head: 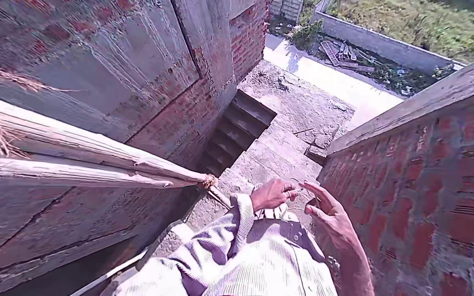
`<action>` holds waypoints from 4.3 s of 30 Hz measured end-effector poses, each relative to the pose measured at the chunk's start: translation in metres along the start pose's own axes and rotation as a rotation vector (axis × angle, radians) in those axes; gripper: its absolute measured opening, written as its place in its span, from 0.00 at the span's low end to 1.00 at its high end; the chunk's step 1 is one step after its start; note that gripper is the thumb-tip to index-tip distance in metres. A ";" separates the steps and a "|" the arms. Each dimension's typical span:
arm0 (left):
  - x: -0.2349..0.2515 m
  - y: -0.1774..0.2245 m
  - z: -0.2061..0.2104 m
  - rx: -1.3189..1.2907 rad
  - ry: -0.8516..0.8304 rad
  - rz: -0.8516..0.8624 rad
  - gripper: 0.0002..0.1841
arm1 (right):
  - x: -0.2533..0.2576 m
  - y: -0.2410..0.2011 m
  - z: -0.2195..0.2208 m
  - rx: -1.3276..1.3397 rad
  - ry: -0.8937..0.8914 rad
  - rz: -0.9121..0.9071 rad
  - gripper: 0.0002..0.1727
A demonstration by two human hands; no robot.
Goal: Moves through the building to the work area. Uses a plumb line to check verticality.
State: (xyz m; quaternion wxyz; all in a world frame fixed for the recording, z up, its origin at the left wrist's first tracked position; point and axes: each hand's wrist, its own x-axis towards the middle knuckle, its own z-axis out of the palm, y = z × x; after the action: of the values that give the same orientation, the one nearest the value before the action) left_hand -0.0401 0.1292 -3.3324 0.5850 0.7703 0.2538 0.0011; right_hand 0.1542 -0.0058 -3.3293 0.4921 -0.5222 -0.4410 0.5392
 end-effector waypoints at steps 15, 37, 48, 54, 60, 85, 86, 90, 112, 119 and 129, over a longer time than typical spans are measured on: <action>0.199 -0.096 -0.048 -0.023 -0.139 0.044 0.19 | 0.180 0.082 -0.135 -0.581 -0.180 0.257 0.16; 0.483 -0.296 -0.136 -0.553 0.698 -0.099 0.16 | 0.370 0.266 -0.410 -0.461 0.355 0.293 0.12; 0.557 -0.377 -0.210 -0.516 0.870 -0.493 0.16 | 0.541 0.292 -0.481 -0.566 0.049 0.393 0.14; 0.630 -0.453 -0.229 -0.380 1.009 -0.525 0.16 | 0.651 0.383 -0.555 -0.681 -0.126 0.384 0.14; 0.703 -0.498 -0.224 -0.595 1.396 -0.638 0.18 | 0.718 0.462 -0.623 -0.821 -0.212 0.376 0.13; 0.900 -0.696 -0.516 -0.946 1.990 -0.425 0.15 | 1.374 0.500 -0.527 -1.083 -0.731 0.200 0.16; 0.904 -0.710 -0.524 -0.936 2.059 -0.427 0.14 | 1.405 0.506 -0.517 -1.115 -0.777 0.189 0.16; 0.932 -0.770 -0.537 -0.888 2.319 -0.395 0.13 | 1.510 0.551 -0.479 -1.090 -0.929 0.085 0.15; 1.016 -0.934 -0.495 -1.180 2.602 -0.960 0.17 | 1.772 0.704 -0.177 -1.214 -1.620 -0.439 0.19; 0.979 -0.927 -0.493 -1.396 2.954 -1.058 0.18 | 1.691 0.734 -0.003 -0.951 -2.027 -0.554 0.16; 0.946 -1.041 -0.500 -1.398 3.264 -1.064 0.16 | 1.595 0.840 0.196 -1.061 -2.421 -0.584 0.12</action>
State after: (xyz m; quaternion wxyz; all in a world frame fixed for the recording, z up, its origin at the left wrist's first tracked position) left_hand 0.2284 1.1450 -4.3928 0.0985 0.4976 -0.6359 -0.5817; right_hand -0.0523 1.4765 -4.3533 -0.3653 0.2629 -0.8411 0.2999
